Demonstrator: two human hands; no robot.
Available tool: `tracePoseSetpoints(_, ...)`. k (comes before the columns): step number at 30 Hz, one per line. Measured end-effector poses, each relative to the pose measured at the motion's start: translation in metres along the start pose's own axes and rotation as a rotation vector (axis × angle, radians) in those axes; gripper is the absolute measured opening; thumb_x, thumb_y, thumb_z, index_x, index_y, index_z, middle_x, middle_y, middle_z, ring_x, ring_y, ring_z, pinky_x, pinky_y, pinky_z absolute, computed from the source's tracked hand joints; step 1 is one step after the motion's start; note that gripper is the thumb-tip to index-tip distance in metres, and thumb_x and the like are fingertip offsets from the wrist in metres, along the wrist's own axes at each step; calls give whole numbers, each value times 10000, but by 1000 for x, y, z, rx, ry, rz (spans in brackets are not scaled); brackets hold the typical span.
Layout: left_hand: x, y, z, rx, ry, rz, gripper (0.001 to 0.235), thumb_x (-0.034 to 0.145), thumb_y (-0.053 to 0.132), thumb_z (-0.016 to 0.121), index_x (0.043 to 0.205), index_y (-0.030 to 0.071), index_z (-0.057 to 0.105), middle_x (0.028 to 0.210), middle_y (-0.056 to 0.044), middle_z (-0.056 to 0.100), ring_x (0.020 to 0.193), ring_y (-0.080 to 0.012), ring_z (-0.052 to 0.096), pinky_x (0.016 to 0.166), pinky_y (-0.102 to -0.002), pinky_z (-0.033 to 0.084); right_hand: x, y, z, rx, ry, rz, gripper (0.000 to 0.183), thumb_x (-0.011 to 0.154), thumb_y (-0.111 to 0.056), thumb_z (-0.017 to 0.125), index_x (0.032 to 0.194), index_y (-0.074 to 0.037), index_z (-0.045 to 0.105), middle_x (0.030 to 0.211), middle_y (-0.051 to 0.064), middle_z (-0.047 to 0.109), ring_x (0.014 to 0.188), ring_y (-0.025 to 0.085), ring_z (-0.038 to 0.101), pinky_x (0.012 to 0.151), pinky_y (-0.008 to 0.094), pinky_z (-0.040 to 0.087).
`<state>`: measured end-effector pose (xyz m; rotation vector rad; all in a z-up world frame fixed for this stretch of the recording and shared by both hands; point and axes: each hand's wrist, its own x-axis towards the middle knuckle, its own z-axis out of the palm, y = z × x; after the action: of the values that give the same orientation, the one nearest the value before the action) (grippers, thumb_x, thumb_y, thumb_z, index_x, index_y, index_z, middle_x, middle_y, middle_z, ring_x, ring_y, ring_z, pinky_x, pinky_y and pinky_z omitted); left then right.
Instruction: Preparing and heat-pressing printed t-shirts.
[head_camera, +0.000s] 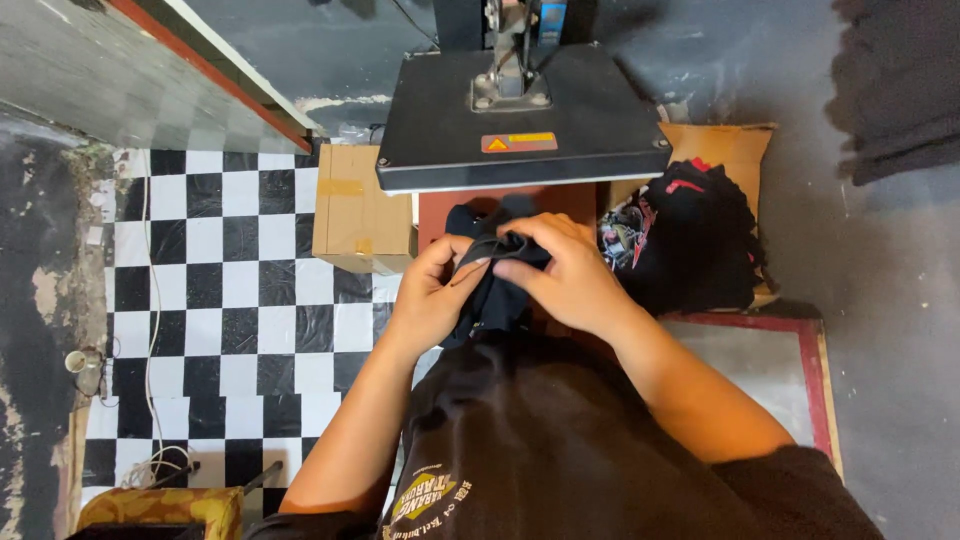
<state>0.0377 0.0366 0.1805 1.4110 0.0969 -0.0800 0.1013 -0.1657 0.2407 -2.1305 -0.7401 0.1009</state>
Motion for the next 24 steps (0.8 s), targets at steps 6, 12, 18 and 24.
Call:
tracePoseSetpoints(6, 10, 56, 11, 510, -134, 286, 519, 771, 108, 833, 1220, -3, 598, 1022, -69, 612, 956, -162, 583, 843, -299, 476, -10, 56, 14, 1028, 161, 385, 206, 1038, -108, 652, 1213, -1, 662, 1167, 63, 698, 1064, 140, 644, 981, 323, 524)
tracePoseSetpoints(12, 7, -36, -18, 387, -58, 33, 159, 929, 97, 747, 1065, 42, 686, 962, -4, 686, 911, -100, 635, 801, -264, 526, 0, 79, -27, 983, 351, 267, 260, 1078, -40, 620, 1328, 2, 562, 1266, 84, 664, 1177, 174, 623, 1099, 356, 499)
tracePoseSetpoints(18, 22, -12, -7, -44, -7, -130, 97, 968, 76, 720, 1013, 13, 662, 888, 1, 672, 810, -72, 600, 714, -241, 512, -10, 41, -18, -166, 341, 103, 590, 885, -60, 754, 1433, -31, 535, 1327, 216, 552, 1263, 367, 553, 1086, 421, 458)
tracePoseSetpoints(24, 32, 40, 10, -178, -191, -233, 321, 924, 73, 734, 1226, 37, 630, 1057, -17, 684, 939, -88, 637, 821, -267, 548, 0, 10, -2, 38, 73, -166, 615, 773, -125, 830, 1332, -55, 586, 1281, 135, 625, 1209, 321, 597, 1036, 439, 456)
